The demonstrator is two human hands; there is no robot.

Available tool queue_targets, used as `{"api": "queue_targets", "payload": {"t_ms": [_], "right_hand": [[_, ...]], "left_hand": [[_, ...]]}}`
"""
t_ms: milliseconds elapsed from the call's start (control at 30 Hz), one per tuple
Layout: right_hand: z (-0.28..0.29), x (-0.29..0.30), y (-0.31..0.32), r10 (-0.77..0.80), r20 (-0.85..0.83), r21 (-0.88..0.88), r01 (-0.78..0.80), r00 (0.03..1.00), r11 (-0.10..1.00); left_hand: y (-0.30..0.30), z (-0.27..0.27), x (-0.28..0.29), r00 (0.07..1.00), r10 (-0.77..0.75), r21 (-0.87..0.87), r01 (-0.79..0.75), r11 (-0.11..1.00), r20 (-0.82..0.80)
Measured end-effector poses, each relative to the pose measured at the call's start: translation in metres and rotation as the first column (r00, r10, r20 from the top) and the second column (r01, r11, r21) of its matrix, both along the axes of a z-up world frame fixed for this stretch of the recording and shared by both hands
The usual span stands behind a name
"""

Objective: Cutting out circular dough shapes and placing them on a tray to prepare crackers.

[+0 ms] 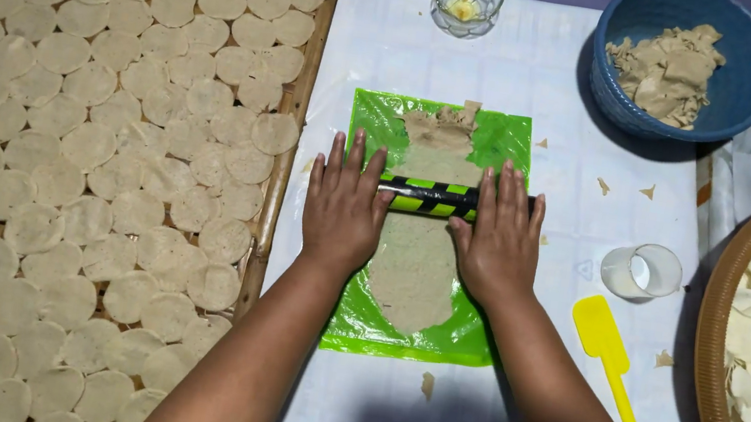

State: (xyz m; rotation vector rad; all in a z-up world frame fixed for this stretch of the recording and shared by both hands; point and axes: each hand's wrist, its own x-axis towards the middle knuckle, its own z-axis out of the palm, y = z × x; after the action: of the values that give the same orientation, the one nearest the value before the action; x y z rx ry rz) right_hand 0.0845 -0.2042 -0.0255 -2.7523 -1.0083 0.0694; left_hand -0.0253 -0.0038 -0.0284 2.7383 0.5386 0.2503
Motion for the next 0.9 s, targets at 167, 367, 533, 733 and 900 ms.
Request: {"api": "queue_targets", "payload": {"t_ms": [167, 367, 533, 733, 900], "right_hand": [[-0.001, -0.002, -0.005, 0.005, -0.047, -0.03, -0.006, 0.999, 1.0], [0.011, 0.046, 0.029, -0.006, -0.04, -0.071, 0.003, 0.999, 0.997], [0.002, 0.1, 0.059, -0.025, -0.05, -0.126, 0.019, 0.998, 0.992], [0.017, 0.131, 0.087, -0.045, -0.091, -0.194, 0.027, 0.995, 0.981], [0.017, 0.107, 0.075, -0.036, -0.026, -0.174, 0.031, 0.999, 0.984]], "left_hand": [[-0.002, -0.002, -0.004, 0.999, -0.02, -0.006, 0.02, 1.0, -0.027], [0.025, 0.009, 0.047, 0.996, 0.018, -0.033, -0.021, 0.999, -0.087], [0.056, -0.001, 0.101, 0.979, 0.06, -0.019, -0.065, 0.998, -0.194], [0.073, 0.022, 0.133, 0.94, 0.082, -0.02, -0.094, 0.995, -0.33], [0.06, 0.006, 0.112, 0.971, 0.108, 0.069, -0.095, 0.993, -0.215]]}}
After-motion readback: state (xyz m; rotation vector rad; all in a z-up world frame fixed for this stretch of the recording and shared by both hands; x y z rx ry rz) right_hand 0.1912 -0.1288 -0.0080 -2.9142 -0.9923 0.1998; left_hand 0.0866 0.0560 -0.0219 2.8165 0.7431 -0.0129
